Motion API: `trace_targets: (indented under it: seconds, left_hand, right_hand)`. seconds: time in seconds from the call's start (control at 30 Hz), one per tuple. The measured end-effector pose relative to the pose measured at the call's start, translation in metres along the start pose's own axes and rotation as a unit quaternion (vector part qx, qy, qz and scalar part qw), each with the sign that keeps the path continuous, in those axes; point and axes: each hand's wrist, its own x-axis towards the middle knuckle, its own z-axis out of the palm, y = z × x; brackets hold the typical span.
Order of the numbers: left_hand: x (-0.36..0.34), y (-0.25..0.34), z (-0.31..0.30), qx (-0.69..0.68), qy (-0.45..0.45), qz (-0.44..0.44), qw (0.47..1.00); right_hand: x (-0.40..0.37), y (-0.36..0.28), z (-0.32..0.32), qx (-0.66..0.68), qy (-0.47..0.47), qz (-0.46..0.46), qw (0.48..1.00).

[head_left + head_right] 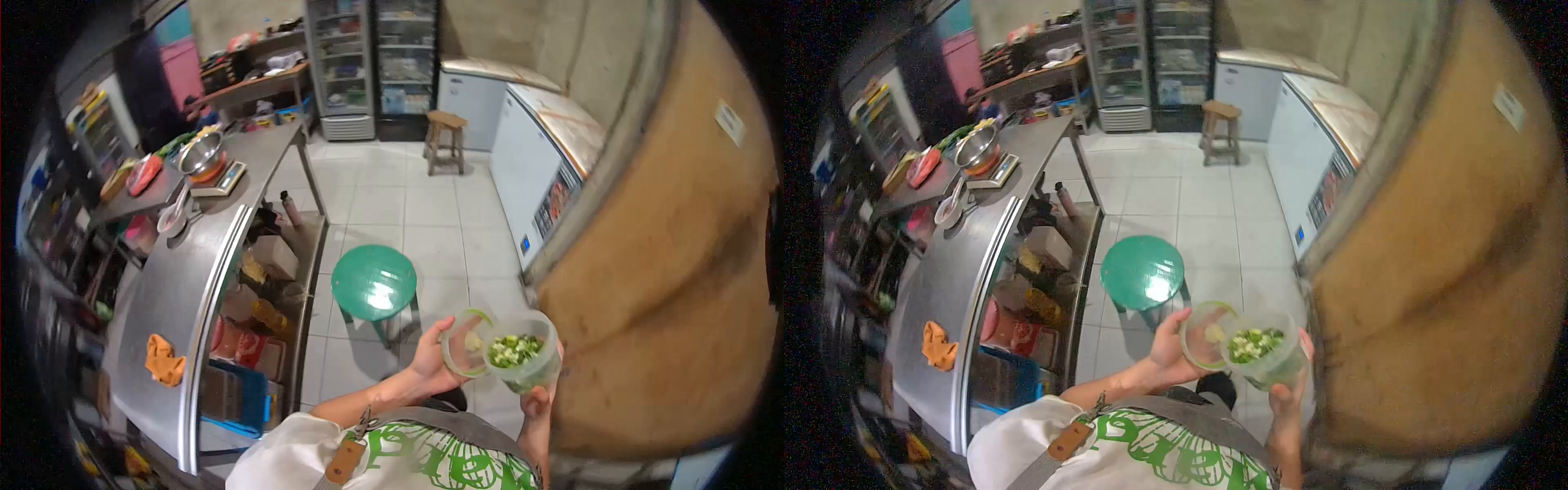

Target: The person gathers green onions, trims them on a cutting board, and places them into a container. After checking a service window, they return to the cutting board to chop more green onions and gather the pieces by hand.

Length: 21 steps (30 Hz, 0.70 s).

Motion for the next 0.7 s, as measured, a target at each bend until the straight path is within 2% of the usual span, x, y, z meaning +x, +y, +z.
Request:
trace_targets:
  seconds: [0.07, 0.1, 0.13, 0.17, 0.2, 0.27, 0.3, 0.37, 0.4, 0.47, 0.5, 0.57, 0.63, 0.7]
  left_hand:
    - [0.050, 0.018, -0.001, -0.012, -0.008, 0.035, 0.999]
    - [0.074, 0.029, 0.001, -0.027, -0.006, 0.008, 1.000]
    - [0.098, 0.044, 0.003, -0.041, -0.006, -0.019, 0.999]
    - [0.118, 0.059, 0.008, -0.036, -0.010, 0.014, 0.999]
    - [0.134, 0.072, 0.013, -0.047, 0.012, 0.020, 0.999]
    - [0.160, 0.096, 0.015, -0.067, 0.042, 0.043, 0.996]
    - [0.173, 0.112, 0.012, -0.073, 0.044, 0.060, 0.995]
    - [0.192, 0.140, 0.001, -0.062, 0.012, 0.094, 0.994]
    - [0.199, 0.154, 0.001, -0.064, 0.015, 0.104, 0.992]
    - [0.216, 0.186, 0.001, -0.076, 0.059, 0.151, 0.984]
    - [0.223, 0.199, -0.006, -0.079, 0.064, 0.154, 0.983]
    - [0.243, 0.239, -0.023, -0.069, 0.026, 0.178, 0.981]
    - [0.262, 0.283, -0.028, -0.060, 0.013, 0.193, 0.979]
    - [0.281, 0.331, -0.031, -0.041, 0.023, 0.219, 0.975]
  right_hand:
    - [0.039, 0.029, -0.042, 0.071, 0.014, 0.037, 0.997]
    - [0.062, 0.039, -0.054, 0.128, 0.017, 0.069, 0.989]
    - [0.081, 0.057, -0.083, 0.164, -0.015, 0.115, 0.980]
    - [0.110, 0.076, -0.104, 0.199, -0.043, 0.162, 0.966]
    - [0.146, 0.078, -0.093, 0.205, -0.068, 0.171, 0.961]
    - [0.195, 0.063, -0.063, 0.141, -0.066, 0.115, 0.981]
    - [0.222, 0.078, -0.067, 0.142, -0.080, 0.126, 0.978]
    - [0.270, 0.117, -0.078, 0.183, -0.213, 0.048, 0.959]
    - [0.290, 0.122, -0.067, 0.186, -0.221, 0.054, 0.956]
    - [0.329, 0.125, -0.034, 0.172, -0.171, 0.155, 0.958]
    - [0.345, 0.138, -0.029, 0.174, -0.172, 0.161, 0.956]
    - [0.386, 0.174, -0.012, 0.255, -0.134, 0.213, 0.933]
    - [0.433, 0.185, 0.018, 0.286, -0.171, 0.213, 0.919]
    - [0.483, 0.214, 0.035, 0.256, -0.171, 0.243, 0.920]
